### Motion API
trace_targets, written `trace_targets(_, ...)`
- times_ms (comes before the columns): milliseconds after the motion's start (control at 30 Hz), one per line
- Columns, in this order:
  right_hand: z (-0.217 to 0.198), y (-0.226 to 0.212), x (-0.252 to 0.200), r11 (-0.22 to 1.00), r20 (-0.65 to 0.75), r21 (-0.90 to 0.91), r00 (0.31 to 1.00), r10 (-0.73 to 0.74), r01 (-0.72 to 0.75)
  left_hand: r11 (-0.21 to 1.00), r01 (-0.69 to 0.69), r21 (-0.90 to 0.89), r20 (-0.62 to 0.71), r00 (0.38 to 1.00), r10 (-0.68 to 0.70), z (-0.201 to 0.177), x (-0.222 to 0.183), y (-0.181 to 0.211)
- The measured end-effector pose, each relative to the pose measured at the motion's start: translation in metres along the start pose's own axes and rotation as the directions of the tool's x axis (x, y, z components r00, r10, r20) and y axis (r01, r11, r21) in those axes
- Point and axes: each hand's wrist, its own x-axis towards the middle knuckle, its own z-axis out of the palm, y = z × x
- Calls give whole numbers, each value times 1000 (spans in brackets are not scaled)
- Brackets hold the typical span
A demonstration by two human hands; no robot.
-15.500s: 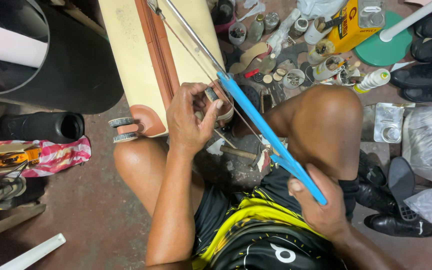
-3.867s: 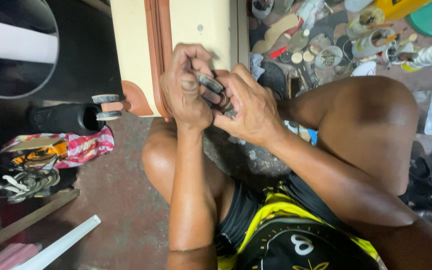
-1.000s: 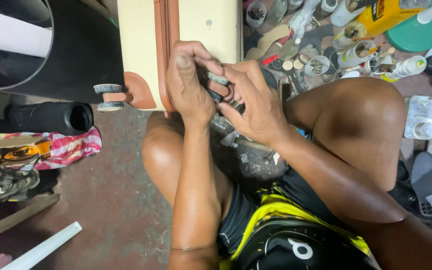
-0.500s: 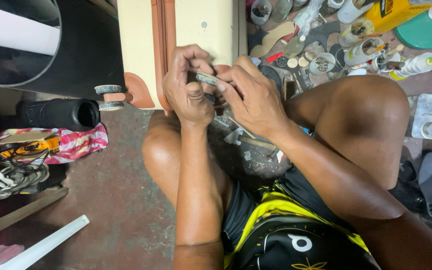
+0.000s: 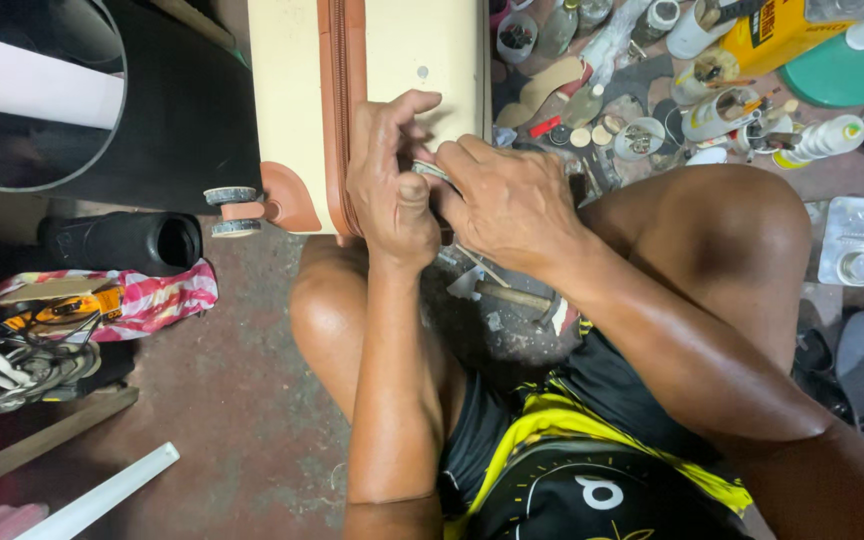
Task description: The person uses a hacksaw to cut the plastic housing of a suitcase wheel and then uses their hands to pull and remove the damaged wheel components.
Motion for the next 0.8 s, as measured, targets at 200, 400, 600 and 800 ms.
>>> trace_targets(200,5,-16,-3,961,134,-121,955,266,-250,991,-30,127,14,1000,28,-8,4,3)
trace_targets(400,-16,-3,-16,974,107,125,979,176,-189,992,31,-124,-16,999,-33,-2,-2,4)
trace_targets(600,-10,21,-19,942,72,303,989,130,-146,990,140,6,-175,975,-137,2,-7,-11)
trace_targets(800,-7,20,2,825,304,488,941,146,-285,980,191,-58,-190,962,-199,9,-7,2)
